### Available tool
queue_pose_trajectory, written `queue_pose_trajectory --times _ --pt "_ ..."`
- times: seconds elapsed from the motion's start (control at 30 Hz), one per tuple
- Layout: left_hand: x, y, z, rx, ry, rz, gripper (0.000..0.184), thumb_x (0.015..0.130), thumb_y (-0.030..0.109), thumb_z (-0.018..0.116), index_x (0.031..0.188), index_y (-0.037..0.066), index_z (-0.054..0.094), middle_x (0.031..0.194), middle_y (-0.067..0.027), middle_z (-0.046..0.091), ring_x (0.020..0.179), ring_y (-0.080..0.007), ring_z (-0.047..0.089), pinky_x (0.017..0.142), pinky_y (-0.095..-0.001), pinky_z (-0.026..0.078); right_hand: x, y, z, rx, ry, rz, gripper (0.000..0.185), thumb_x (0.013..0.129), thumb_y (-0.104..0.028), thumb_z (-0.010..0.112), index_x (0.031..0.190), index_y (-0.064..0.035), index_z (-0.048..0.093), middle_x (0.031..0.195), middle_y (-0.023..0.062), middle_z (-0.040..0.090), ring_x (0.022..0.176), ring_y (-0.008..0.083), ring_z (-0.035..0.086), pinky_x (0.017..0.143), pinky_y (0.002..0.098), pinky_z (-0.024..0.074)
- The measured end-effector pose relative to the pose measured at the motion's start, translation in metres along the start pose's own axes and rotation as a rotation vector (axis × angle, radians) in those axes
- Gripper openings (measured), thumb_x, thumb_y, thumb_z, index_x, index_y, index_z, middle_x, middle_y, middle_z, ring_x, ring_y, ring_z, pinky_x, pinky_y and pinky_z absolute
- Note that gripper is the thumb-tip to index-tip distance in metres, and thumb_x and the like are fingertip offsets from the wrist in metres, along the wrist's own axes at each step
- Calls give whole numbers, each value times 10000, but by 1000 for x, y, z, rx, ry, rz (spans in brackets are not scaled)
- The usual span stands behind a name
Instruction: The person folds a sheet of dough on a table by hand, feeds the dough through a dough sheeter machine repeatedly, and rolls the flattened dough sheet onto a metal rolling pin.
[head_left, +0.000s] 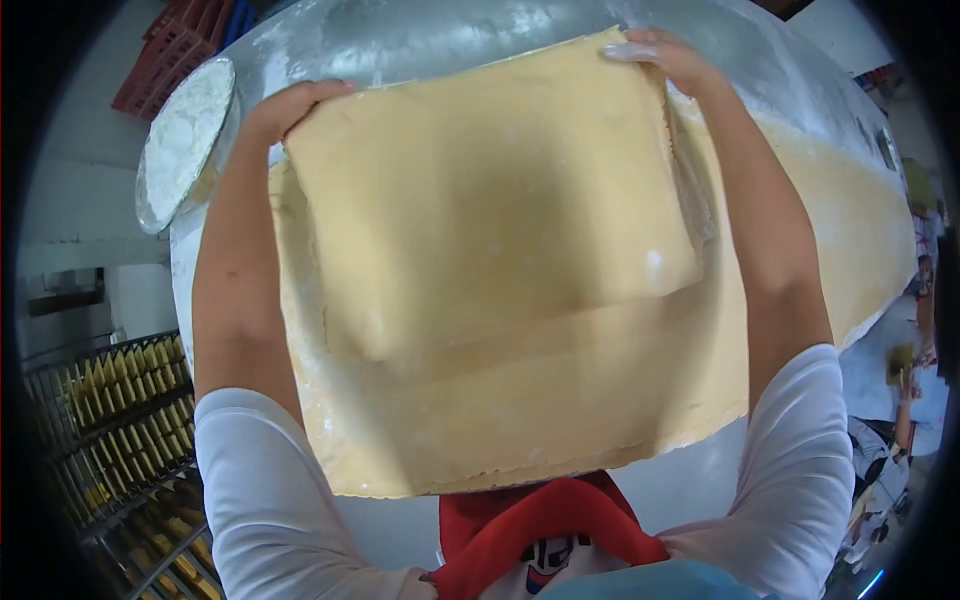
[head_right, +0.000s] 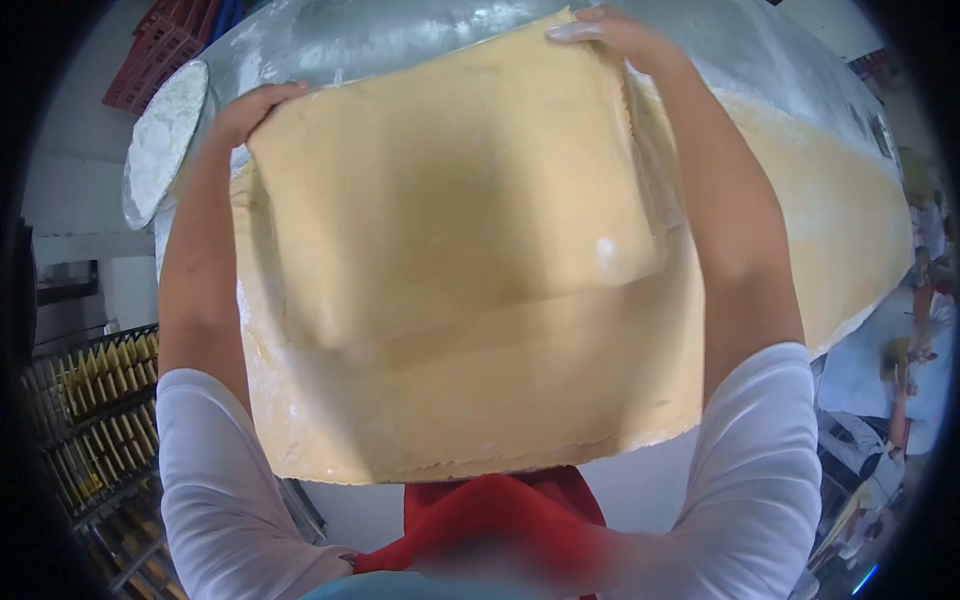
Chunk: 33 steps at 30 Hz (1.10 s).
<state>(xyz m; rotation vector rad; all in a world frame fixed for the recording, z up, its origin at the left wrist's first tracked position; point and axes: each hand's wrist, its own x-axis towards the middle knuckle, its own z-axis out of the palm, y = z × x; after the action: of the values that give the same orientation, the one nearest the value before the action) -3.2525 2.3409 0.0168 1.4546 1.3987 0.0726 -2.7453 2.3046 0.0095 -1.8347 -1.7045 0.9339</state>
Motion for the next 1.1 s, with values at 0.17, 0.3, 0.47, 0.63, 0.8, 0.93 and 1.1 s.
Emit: queue_pose_trajectory --times 0.17,0.3,0.47,0.63,0.8,0.93,1.1 --pt "-40 -38 -3 -686 -18 145 609 902 570 577 1156 20 631 864 -77 666 683 -100 606 566 -165 460 -4 28 1 484 -273 1 698 766 -361 788 1304 3 530 1165 99 644 1030 184 625 918 308 489" --pt "-61 -60 32 -935 124 179 621 891 496 650 1217 -27 581 1027 -92 652 877 -143 635 736 -265 538 -24 -7 -2 369 -370 -43 693 755 -330 808 1291 11 532 1156 99 648 986 182 642 860 316 519" --pt "-70 -61 41 -771 213 101 658 795 347 801 1266 -33 545 1135 -127 646 1046 -219 629 921 -386 517 -23 -6 23 162 -120 -1 668 683 -201 864 1230 39 566 1025 134 682 889 196 668 817 322 528" --pt "-86 -17 82 -417 356 250 530 757 110 799 1213 -36 570 1076 -130 680 928 -218 670 820 -332 545 -20 8 37 384 -90 7 618 676 -140 849 1198 57 585 969 123 695 819 212 680 769 325 538" --pt "-94 10 81 -425 533 319 432 733 49 778 1122 -46 615 969 -113 704 818 -198 678 751 -321 544 -34 -28 25 75 194 -149 700 640 -183 844 1243 52 578 1074 210 683 1013 295 664 899 359 503" --pt "-186 79 126 -362 768 422 392 710 29 773 1063 -54 627 954 -117 703 808 -187 672 740 -309 533 -145 -91 5 -165 406 -248 668 665 -264 788 1227 36 587 1134 237 653 1076 365 622 944 394 480" --pt "-329 136 187 -498 855 691 362 709 -20 756 1047 -37 630 958 -97 701 814 -169 660 764 -288 520 -285 -125 -46 27 660 -393 570 637 -258 784 1092 41 613 1041 215 667 996 353 641 896 410 488"
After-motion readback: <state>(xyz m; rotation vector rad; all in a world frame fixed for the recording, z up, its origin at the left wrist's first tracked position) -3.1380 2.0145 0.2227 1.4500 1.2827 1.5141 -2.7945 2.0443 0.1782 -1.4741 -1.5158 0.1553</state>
